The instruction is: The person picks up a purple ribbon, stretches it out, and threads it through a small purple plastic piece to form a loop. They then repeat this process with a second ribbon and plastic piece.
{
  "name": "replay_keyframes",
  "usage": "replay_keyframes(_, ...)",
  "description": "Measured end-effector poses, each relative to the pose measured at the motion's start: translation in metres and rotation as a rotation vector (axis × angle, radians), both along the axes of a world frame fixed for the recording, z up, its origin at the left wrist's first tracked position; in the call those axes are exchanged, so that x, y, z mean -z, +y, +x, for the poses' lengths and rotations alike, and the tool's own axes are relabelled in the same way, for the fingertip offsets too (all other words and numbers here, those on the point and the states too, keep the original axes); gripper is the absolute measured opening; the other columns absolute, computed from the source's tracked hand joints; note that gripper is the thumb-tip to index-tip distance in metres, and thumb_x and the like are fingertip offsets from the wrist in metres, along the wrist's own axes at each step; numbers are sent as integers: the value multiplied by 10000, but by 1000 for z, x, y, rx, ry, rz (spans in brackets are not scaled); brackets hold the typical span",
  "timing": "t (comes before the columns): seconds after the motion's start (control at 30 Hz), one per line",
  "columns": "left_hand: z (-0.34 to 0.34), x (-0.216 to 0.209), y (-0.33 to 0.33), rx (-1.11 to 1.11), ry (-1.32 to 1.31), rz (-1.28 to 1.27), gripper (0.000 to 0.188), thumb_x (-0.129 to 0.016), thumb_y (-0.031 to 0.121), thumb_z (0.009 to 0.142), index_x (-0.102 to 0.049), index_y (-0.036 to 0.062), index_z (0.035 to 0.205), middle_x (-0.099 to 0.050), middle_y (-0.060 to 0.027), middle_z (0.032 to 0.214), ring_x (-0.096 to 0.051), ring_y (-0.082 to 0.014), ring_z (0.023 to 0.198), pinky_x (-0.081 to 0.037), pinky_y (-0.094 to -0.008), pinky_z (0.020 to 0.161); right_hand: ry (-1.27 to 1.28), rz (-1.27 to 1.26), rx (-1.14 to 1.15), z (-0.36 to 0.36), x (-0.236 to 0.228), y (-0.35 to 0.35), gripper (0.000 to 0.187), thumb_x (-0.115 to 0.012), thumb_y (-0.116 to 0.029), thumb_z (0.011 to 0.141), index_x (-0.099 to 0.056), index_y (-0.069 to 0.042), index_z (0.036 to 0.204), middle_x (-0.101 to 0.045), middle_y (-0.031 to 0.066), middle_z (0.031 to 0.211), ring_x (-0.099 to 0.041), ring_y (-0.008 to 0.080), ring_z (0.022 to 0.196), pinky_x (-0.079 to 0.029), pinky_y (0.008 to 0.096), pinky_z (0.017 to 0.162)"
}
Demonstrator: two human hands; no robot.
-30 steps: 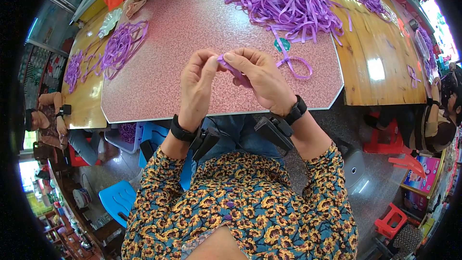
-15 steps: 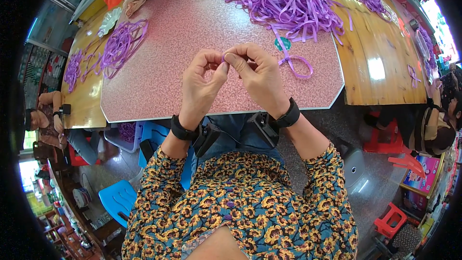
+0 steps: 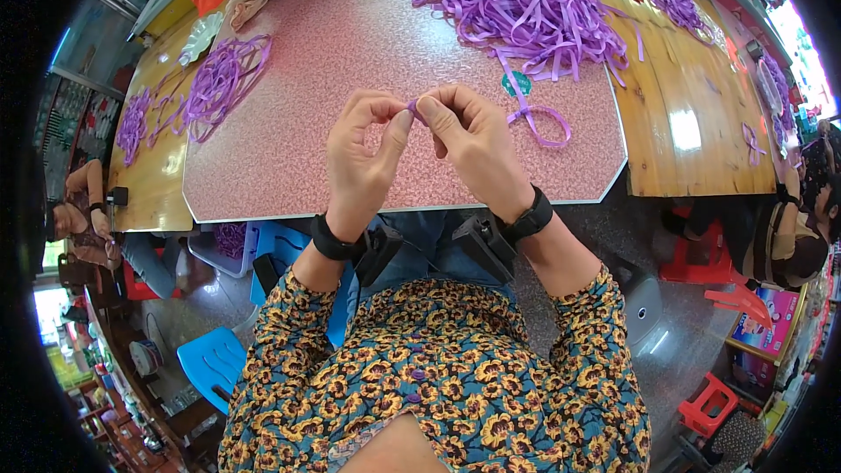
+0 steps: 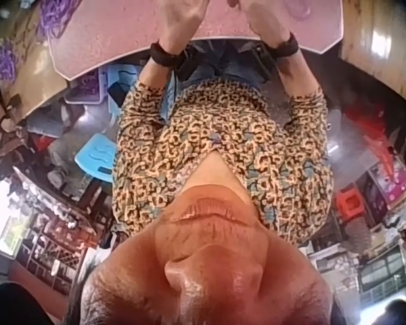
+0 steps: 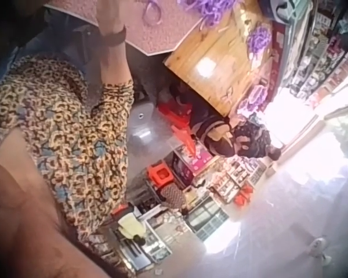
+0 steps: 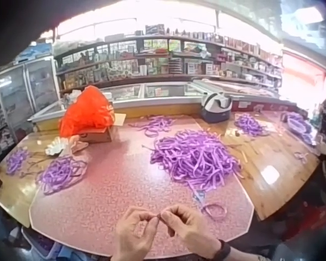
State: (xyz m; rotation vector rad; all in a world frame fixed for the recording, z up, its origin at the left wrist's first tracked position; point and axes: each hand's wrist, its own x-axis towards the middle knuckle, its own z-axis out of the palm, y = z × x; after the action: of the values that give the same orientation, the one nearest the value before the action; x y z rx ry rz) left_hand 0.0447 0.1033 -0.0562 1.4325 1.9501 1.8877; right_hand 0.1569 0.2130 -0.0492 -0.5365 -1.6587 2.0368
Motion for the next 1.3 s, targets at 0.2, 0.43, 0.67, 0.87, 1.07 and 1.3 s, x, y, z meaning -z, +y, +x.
replay_keyframes(0.2,4,-5,6,-84,75,30,59,-647,-10,824,-597,-14,855,-591,-113,842,-600,-228,748,-473,-323,675,35,-174,-1,-1,0,0,155,-594,-210,966,-621,-58,972,-567,-14,765,-513,54,651,-429,207,572)
replay_keyframes(0.43,3,3,12,-140,45,42,101,-642,-12,818,-589,4,902,-584,-113,884,-589,-237,806,-462,-341,719,68,-287,-18,-5,3,-1,148,-601,-211,962,-626,-65,967,-584,-14,785,-532,58,660,-453,215,582)
replay_keyframes(0.67,3,8,9,-231,293,15,123,-669,43,817,-615,37,927,-602,-85,911,-586,-241,852,-404,-353,797,98,-314,84,-9,5,-6,152,-612,-210,956,-631,-59,968,-629,-4,808,-562,54,664,-456,210,587)
replay_keyframes(0.87,2,6,8,-243,256,-2,135,-686,69,806,-655,55,936,-617,-64,900,-594,-229,847,-391,-349,786,104,-301,54,-8,6,-4,141,-613,-178,951,-652,-50,992,-655,13,845,-600,72,709,-495,222,640)
replay_keyframes(1.07,-3,2,8,-253,468,-81,137,-696,51,778,-649,72,905,-609,-51,865,-589,-229,820,-387,-337,777,120,-299,88,-11,10,-4,125,-616,-149,941,-667,-50,999,-671,20,889,-631,96,791,-528,252,701)
replay_keyframes(1.3,0,9,9,-129,121,57,114,-672,6,796,-633,44,896,-596,-73,857,-582,-196,830,-434,-315,772,129,-479,16,-9,6,-7,123,-579,-176,967,-644,-76,1000,-659,2,933,-625,84,825,-527,268,729)
